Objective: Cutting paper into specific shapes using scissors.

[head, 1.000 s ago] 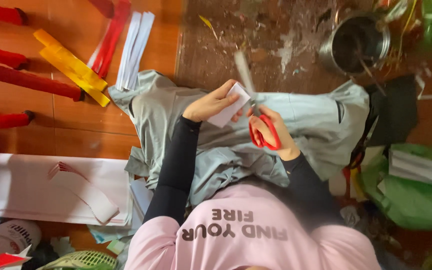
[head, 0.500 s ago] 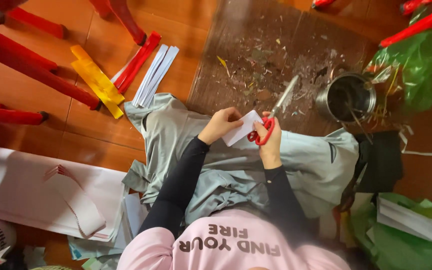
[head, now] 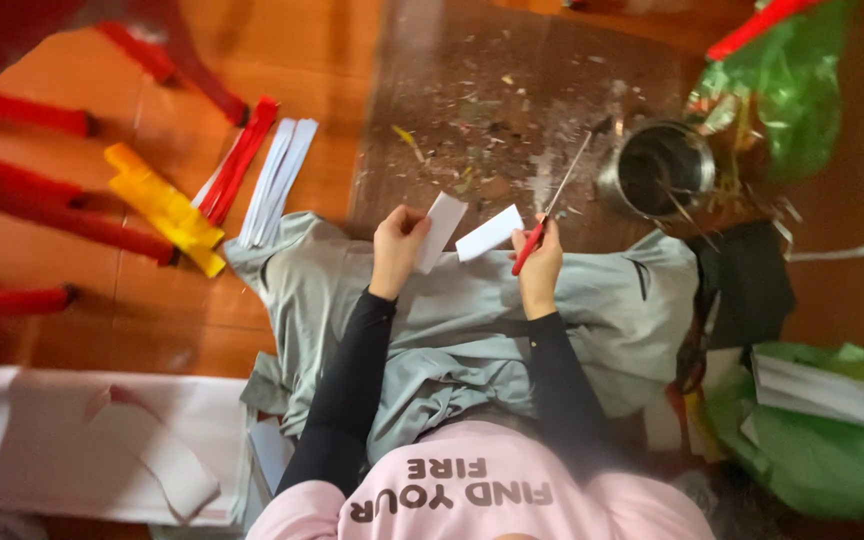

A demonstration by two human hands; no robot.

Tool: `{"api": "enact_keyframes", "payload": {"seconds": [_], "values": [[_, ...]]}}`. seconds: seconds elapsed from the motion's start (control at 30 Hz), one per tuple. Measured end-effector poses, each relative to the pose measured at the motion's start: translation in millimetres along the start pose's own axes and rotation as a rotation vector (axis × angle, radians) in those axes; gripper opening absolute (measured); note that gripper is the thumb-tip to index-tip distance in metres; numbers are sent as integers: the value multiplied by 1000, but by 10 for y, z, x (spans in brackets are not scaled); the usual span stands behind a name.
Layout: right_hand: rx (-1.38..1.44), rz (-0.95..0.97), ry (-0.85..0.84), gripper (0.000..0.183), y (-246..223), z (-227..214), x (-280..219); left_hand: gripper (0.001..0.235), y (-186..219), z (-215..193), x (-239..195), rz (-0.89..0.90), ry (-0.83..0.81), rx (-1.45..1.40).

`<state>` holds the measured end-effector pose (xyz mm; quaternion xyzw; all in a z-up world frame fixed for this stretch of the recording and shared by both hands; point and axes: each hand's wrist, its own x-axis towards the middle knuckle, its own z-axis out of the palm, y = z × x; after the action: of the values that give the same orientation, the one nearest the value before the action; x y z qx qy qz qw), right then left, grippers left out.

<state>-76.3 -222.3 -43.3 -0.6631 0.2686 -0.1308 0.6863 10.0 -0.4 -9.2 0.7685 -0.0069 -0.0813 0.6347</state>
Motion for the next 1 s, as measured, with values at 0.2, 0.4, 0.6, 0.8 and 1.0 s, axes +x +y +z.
{"api": "enact_keyframes", "payload": {"seconds": [0.2,0.4,0.6,0.8,1.0], "values": [[300,-59,-203,50,-175,-73,-155,10,28,217,-142,101,-288,123],[-154,-175,-196,51,-502,177,-335,9,-62,200,-166,93,-369,176],[-152,-240,-194,49,-658,139,-437,9,114,227,-234,89,-509,88],[110,-151,-163,42,-491,195,-457,12,85,228,-218,49,-566,119],[120,-240,-4,44,-765,-147,-338,11,206,159,-261,-31,-644,120]]}}
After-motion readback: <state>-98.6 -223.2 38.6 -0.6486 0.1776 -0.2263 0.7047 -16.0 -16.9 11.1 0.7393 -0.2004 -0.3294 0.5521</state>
